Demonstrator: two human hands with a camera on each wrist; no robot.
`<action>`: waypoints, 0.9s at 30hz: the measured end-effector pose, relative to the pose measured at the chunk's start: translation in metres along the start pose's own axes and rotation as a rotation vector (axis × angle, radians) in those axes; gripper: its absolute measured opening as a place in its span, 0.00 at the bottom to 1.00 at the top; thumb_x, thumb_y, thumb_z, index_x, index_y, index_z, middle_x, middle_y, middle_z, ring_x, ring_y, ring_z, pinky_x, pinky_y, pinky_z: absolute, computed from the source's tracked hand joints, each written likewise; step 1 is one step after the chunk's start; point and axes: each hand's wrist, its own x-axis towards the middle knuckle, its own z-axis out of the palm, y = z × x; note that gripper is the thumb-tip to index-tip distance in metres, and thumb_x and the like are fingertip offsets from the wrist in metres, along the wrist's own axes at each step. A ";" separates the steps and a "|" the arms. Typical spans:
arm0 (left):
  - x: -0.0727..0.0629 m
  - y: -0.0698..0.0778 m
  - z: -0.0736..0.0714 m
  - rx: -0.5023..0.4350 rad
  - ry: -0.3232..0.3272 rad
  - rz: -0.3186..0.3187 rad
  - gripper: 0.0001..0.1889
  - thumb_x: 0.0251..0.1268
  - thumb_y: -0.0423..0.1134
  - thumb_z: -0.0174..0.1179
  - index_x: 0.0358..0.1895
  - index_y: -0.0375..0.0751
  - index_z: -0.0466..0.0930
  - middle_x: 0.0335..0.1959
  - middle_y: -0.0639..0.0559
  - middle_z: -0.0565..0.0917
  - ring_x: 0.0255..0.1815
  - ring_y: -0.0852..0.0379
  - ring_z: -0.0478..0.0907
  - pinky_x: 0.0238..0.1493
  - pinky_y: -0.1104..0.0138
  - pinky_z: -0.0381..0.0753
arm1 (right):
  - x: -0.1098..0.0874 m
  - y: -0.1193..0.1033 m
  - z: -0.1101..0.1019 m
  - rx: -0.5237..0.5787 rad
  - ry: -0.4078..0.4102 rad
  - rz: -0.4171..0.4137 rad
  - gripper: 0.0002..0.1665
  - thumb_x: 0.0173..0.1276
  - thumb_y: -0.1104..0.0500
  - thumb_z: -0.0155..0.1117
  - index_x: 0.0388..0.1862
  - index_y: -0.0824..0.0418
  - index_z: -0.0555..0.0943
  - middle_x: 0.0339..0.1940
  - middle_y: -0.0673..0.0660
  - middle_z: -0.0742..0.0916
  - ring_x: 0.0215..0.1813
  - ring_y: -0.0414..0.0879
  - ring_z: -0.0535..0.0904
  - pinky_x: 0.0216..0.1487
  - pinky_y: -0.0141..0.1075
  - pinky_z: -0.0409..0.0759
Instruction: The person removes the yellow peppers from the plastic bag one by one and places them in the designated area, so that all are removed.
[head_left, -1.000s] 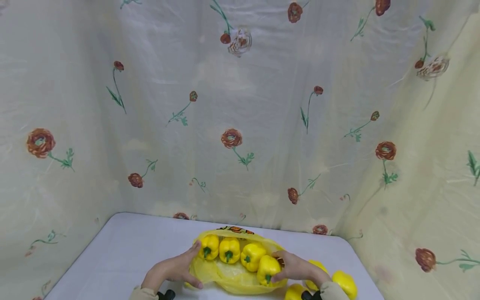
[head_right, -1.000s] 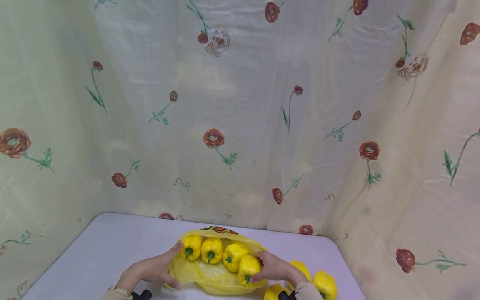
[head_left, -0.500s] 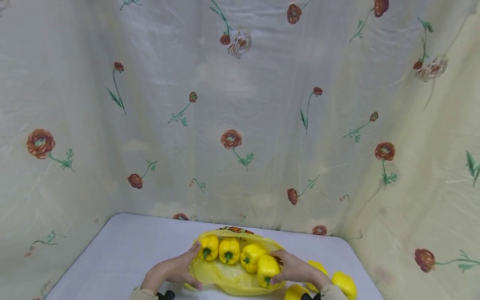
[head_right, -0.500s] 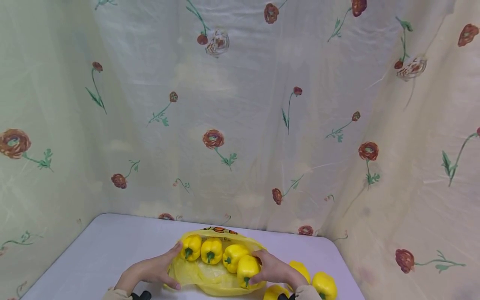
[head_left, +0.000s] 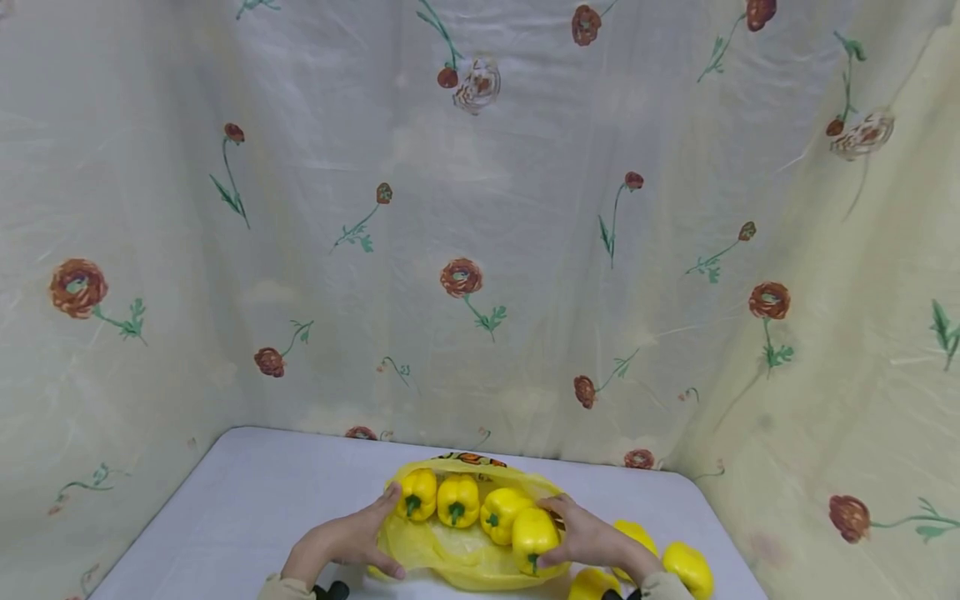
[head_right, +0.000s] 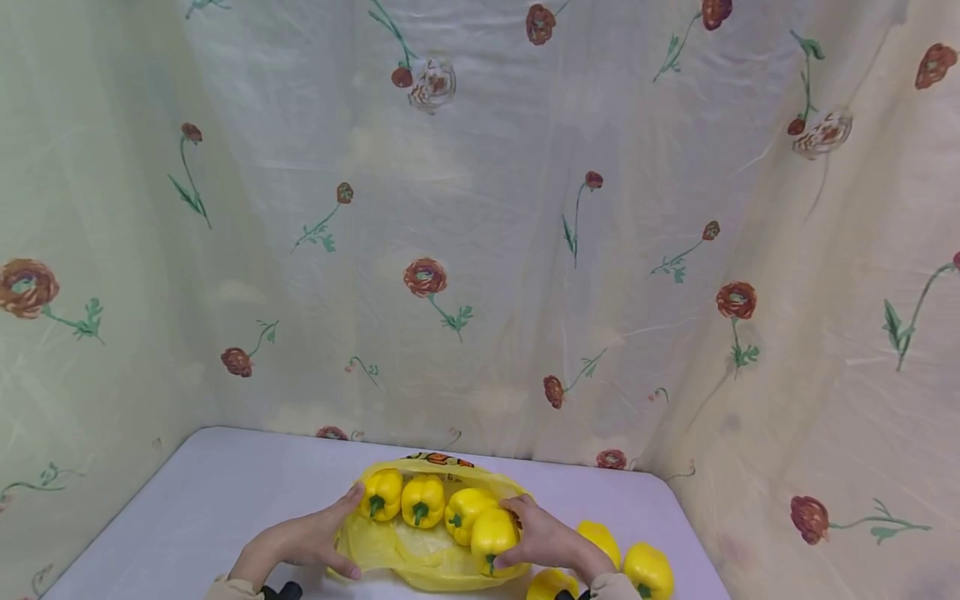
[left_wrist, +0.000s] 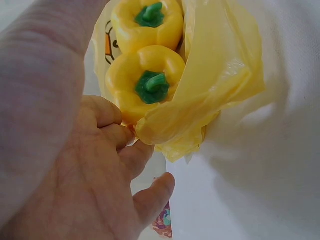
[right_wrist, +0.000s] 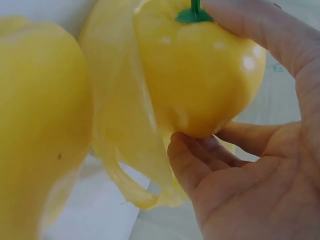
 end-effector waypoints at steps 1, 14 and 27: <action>0.000 0.000 0.000 0.000 0.000 0.000 0.63 0.49 0.57 0.71 0.78 0.38 0.34 0.79 0.35 0.37 0.79 0.37 0.41 0.73 0.40 0.49 | 0.000 0.000 0.001 0.001 0.003 -0.005 0.52 0.47 0.46 0.80 0.68 0.64 0.67 0.63 0.62 0.72 0.65 0.58 0.70 0.66 0.60 0.66; -0.001 0.000 0.000 0.001 -0.001 0.007 0.63 0.49 0.57 0.71 0.78 0.38 0.33 0.78 0.35 0.37 0.78 0.36 0.41 0.73 0.40 0.50 | -0.007 -0.005 0.003 0.083 0.014 -0.005 0.52 0.49 0.48 0.79 0.69 0.65 0.66 0.68 0.67 0.71 0.68 0.64 0.68 0.67 0.62 0.64; 0.000 -0.002 0.000 0.012 -0.005 0.017 0.63 0.50 0.57 0.71 0.78 0.38 0.33 0.78 0.35 0.36 0.78 0.36 0.41 0.73 0.40 0.51 | -0.020 -0.006 0.004 0.145 0.048 -0.067 0.51 0.54 0.48 0.76 0.71 0.63 0.63 0.71 0.67 0.68 0.69 0.66 0.66 0.66 0.62 0.66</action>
